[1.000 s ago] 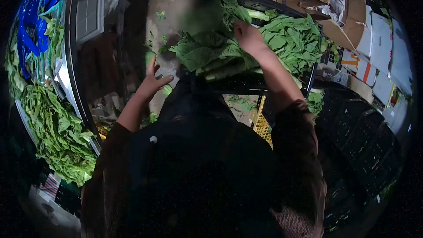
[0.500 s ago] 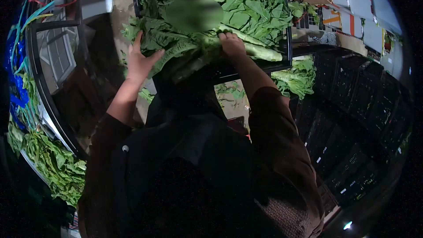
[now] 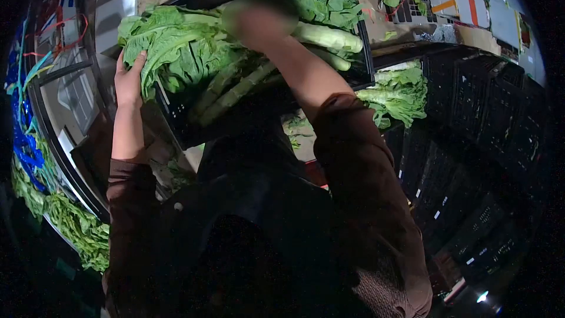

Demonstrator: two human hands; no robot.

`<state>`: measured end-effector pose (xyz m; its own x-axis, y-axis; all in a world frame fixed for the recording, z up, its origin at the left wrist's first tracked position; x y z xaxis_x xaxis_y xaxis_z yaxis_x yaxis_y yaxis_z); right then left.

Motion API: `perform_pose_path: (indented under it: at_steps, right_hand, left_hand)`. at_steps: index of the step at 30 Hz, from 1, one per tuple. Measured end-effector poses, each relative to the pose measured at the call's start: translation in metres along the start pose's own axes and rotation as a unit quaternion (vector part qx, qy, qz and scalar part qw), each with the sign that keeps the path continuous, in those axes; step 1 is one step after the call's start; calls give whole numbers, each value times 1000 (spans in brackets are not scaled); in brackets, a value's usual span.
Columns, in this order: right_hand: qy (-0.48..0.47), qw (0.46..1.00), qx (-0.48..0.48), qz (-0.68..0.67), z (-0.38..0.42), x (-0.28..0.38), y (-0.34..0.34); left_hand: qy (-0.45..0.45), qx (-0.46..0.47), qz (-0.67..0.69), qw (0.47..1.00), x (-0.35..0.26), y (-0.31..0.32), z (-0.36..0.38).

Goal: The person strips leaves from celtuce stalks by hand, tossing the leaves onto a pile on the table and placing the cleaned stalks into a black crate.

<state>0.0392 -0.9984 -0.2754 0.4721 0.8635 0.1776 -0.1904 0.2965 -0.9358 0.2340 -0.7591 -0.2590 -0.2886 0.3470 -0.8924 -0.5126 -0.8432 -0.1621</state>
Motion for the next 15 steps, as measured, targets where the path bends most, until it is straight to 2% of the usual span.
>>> perform_pose_path:
  at_steps: [5,7,8,11,12,14,15]
  right_hand:
    - [6,1000,-1,19,-21,-20,51]
    - [18,999,-22,24,-25,-30,77]
    - [34,998,-45,32,-28,-35,77]
    - [26,996,-86,0,-14,-41,70]
    - [18,996,-86,-4,-14,-37,67]
    - [29,999,-39,-3,-19,-35,70]
    - [24,999,-40,-7,-21,-34,72]
  left_hand:
    - [-92,-13,-39,995,14,15,-6]
    - [-71,-19,-104,992,14,19,-12]
    - [-57,-35,-144,987,8,21,-13]
    - [-20,-6,-176,984,12,31,-28]
    - [13,-31,-249,968,27,24,-43]
    - [-9,19,-210,978,30,35,-44]
    - [-2,2,-291,957,37,32,-51]
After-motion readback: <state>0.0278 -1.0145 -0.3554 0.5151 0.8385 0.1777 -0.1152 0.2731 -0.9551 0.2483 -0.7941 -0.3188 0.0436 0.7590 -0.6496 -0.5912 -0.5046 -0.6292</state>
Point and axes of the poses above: each hand's wrist, its own z-axis away from the middle knuckle, its own y-axis out of the palm, x = y × z, the point moved 8 cm from there along -z, towards the middle knuckle, and after that the axes turned 1 degree about -y, right-handed, at the moved point
